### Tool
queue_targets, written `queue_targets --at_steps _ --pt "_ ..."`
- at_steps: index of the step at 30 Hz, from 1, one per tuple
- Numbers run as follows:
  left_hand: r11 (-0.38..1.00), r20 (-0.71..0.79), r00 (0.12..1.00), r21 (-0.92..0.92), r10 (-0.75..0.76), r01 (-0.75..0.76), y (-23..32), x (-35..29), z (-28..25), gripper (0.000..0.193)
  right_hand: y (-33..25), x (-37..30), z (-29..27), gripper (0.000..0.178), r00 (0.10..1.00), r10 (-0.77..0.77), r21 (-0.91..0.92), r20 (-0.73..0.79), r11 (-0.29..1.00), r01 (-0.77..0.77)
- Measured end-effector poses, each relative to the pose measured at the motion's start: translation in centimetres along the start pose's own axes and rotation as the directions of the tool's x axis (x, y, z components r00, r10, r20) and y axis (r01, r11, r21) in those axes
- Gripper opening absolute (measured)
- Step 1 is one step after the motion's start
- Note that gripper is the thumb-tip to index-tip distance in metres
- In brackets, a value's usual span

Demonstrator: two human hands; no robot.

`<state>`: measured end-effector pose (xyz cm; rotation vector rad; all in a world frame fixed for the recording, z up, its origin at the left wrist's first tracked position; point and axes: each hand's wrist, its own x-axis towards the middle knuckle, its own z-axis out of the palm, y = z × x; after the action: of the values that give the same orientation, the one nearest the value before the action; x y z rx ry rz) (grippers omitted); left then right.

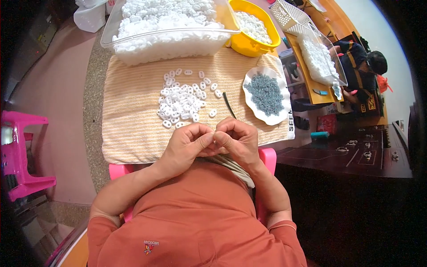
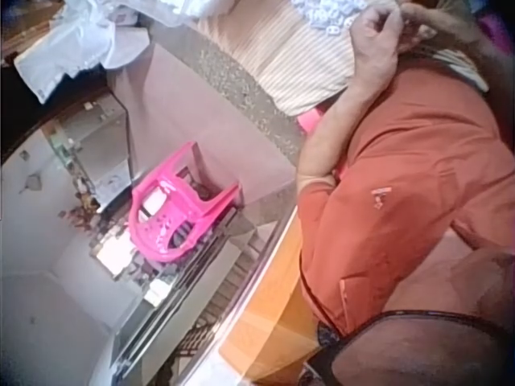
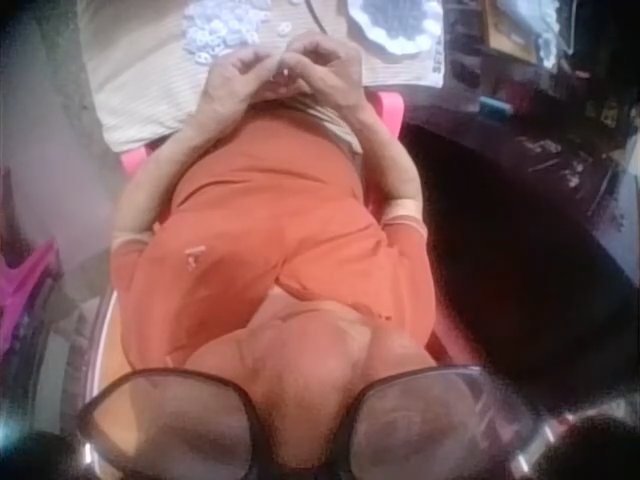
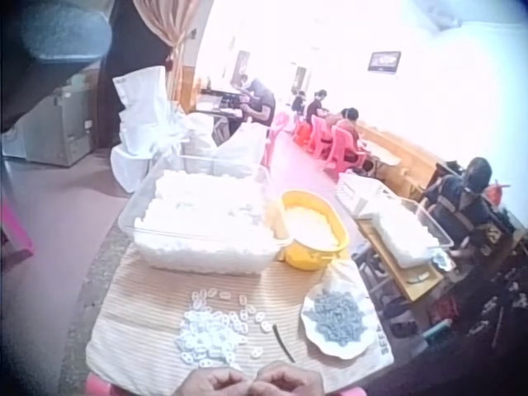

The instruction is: Assembling small white plastic components by hand using a small tool on a workbench.

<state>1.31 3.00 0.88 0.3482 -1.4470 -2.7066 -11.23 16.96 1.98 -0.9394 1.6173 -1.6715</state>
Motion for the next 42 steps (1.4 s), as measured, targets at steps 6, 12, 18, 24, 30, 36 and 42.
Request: queue_targets --at_steps 6,12,18,24,30,36,42 --pt "0.986 -0.055 0.996 0.156 0.063 -0.054 0.3 -0.1 0.1 0.021 -0.3 -0.1 0.3 0.012 0.999 0.037 -0.006 -0.008 0.999 -0.037" --pt "0.598 0.034 0.878 0.719 0.478 -0.354 0.5 -0.2 0.1 0.009 -0.9 -0.2 0.7 0.014 0.983 0.182 0.106 -0.013 0.978 -0.18" --pt "0.377 0.132 0.779 0.817 0.613 -0.435 0.4 -0.1 0.2 0.01 -1.7 -0.2 0.9 0.019 0.933 0.357 0.205 0.036 0.911 -0.357" --pt "0.351 0.117 0.764 0.837 0.635 -0.42 0.6 -0.2 0.3 0.01 -0.8 -0.4 0.9 0.018 0.949 0.308 0.21 0.062 0.926 -0.314" --pt "0.465 0.045 0.804 0.796 0.593 -0.387 0.6 -0.2 0.2 0.007 -0.1 -0.6 1.1 0.015 0.959 0.271 0.214 0.085 0.935 -0.283" --pt "0.63 -0.024 0.878 0.707 0.477 -0.322 0.4 -0.2 0.2 0.009 -0.9 -0.7 1.1 0.013 0.992 0.121 -0.097 0.035 0.988 -0.117" --pt "0.828 -0.135 0.937 0.521 0.322 -0.21 0.0 -0.3 0.1 0.011 -1.1 0.1 -2.1 0.008 0.973 -0.152 -0.632 -0.172 0.775 0.009"
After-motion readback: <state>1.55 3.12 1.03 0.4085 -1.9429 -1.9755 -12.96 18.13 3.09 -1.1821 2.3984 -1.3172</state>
